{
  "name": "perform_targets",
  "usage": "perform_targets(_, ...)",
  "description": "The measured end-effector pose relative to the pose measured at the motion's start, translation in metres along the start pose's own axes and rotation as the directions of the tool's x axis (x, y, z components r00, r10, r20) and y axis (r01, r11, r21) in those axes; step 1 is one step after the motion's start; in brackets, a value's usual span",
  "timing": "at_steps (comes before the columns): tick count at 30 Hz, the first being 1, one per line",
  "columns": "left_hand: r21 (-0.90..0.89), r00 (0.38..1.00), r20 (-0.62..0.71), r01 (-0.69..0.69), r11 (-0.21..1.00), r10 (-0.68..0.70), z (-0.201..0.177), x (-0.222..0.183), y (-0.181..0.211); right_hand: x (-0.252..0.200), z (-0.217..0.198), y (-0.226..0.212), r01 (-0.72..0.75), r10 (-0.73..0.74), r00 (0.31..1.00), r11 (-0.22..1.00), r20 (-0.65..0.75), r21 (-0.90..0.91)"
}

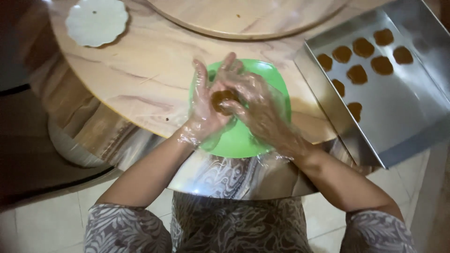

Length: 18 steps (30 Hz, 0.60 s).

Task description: Shaping small portions of dough into balls and arranging them in a baking tray

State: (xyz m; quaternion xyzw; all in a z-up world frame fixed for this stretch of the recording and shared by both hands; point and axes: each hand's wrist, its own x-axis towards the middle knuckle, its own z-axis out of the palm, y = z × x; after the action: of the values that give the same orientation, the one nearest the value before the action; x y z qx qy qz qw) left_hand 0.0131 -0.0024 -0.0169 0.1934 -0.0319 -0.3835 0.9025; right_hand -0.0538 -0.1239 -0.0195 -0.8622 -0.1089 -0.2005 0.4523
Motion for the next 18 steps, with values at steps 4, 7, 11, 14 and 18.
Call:
perform_targets(4,0.237,0.997,0.028,-0.07,0.969,0.065,0.009,-0.012,0.001,0.004,-0.009,-0.016,0.0,0.0,1.0,0.999,-0.003,0.037)
perform_targets(7,0.3,0.998,-0.011,-0.061,0.952,0.067,0.021,-0.014,0.001,0.006,-0.013,-0.028,-0.118,0.114,0.993,0.962,0.03,0.247)
perform_targets(11,0.397,0.992,-0.009,-0.11,0.911,0.124,0.023,-0.019,0.002,0.004,-0.011,-0.024,-0.273,0.235,0.961,0.895,0.149,0.353)
perform_targets(14,0.343,0.989,-0.044,-0.116,0.932,0.14,0.012,-0.008,0.001,0.004,-0.01,-0.024,-0.356,0.323,0.934,0.856,0.15,0.374)
perform_targets(18,0.353,0.986,-0.089,-0.099,0.93,0.139,0.033,-0.015,0.002,0.0,-0.01,-0.005,-0.279,0.26,0.959,0.804,0.112,0.526)
